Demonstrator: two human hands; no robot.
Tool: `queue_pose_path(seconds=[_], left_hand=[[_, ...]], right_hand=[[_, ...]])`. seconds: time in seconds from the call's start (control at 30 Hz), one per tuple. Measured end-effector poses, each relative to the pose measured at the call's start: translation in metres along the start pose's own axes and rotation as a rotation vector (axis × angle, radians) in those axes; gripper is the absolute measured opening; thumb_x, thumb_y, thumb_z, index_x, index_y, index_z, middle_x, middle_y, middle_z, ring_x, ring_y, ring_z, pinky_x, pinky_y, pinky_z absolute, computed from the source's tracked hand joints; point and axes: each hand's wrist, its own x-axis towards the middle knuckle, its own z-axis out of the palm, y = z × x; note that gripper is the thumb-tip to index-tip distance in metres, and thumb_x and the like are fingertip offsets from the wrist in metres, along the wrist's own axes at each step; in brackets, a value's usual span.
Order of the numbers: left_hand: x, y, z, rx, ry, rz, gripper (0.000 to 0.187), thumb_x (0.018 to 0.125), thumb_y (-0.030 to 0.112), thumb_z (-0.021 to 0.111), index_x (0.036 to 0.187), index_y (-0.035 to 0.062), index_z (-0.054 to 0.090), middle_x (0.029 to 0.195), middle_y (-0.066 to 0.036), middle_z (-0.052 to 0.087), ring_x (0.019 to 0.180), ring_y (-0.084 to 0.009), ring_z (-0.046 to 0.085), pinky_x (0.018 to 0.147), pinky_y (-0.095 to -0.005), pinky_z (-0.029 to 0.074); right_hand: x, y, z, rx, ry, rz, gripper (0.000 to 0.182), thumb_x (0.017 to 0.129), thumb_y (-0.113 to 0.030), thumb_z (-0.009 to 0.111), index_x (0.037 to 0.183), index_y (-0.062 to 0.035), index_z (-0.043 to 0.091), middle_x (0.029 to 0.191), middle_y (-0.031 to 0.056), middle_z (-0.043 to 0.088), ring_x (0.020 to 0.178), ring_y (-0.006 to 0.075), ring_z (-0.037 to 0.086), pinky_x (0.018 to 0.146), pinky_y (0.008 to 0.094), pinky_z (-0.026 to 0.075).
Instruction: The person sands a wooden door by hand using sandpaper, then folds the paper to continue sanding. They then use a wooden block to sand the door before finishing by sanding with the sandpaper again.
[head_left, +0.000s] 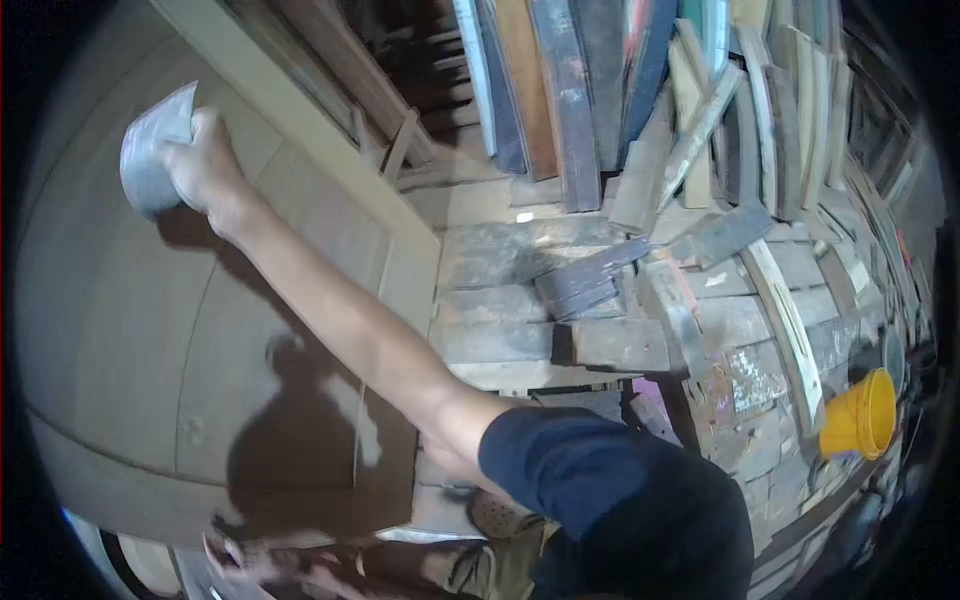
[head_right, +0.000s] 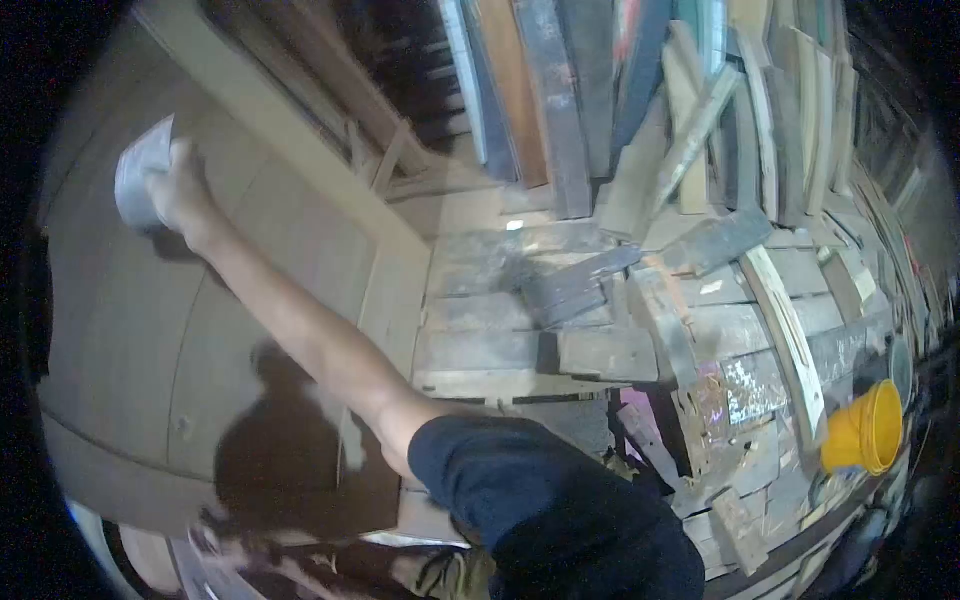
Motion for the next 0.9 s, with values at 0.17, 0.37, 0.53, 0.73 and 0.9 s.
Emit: queue_pose_path(seconds=[0.17,0.37,0.53,0.73,0.9], left_hand=[[-0.073,0.209,0.133,0.147,-0.106,-0.100,0.035,0.100,0.019,0.049,0.122,-0.0070,0.057,0.120,-0.020,0.062,0.114,-0.0304,0.058,0.100,-0.0410,0.044],[-0.081,0.249,0.161,0.152,-0.316,-0.066,0.027,0.095,0.014,0.052,0.112,-0.0041,0.061,0.113,-0.019,0.062,0.110,-0.0324,0.058,0.099,-0.0425,0.044],[-0.088,0.234,0.170,0.090,-0.315,-0.127,0.023,0.094,0.012,0.054,0.109,-0.0036,0.063,0.108,-0.019,0.063,0.102,-0.0322,0.060,0.090,-0.0416,0.047],[-0.088,0.215,0.174,0.121,-0.365,-0.162,0.019,0.095,0.011,0.054,0.102,-0.0031,0.065,0.096,-0.016,0.065,0.091,-0.0298,0.062,0.081,-0.0390,0.049],[-0.086,0.200,0.178,0.109,-0.388,-0.235,0.016,0.093,0.009,0.054,0.097,-0.0033,0.065,0.090,-0.016,0.065,0.083,-0.0290,0.064,0.075,-0.0377,0.050]], right_hand=[[-0.032,-0.025,0.014,0.068,0.071,-0.131,0.037,0.085,-0.013,0.066,0.114,0.0094,0.060,0.108,0.0201,0.068,0.103,0.0270,0.064,0.092,0.0383,0.049],[0.005,0.018,0.001,0.116,-0.198,-0.059,0.028,0.092,-0.013,0.063,0.114,0.0038,0.067,0.107,0.0102,0.071,0.099,0.0191,0.067,0.087,0.0342,0.053],[0.007,0.036,0.002,0.178,-0.183,-0.068,0.026,0.091,-0.009,0.065,0.112,0.0055,0.067,0.108,0.0114,0.071,0.102,0.0196,0.066,0.089,0.0345,0.052],[0.000,0.040,0.007,0.145,-0.126,-0.059,0.029,0.088,-0.012,0.067,0.109,0.0088,0.067,0.103,0.0144,0.071,0.097,0.0209,0.066,0.088,0.0353,0.050],[-0.007,0.043,0.007,0.136,-0.167,0.021,0.035,0.093,-0.014,0.071,0.118,0.0080,0.062,0.117,0.0136,0.067,0.108,0.0183,0.061,0.098,0.0361,0.047]])
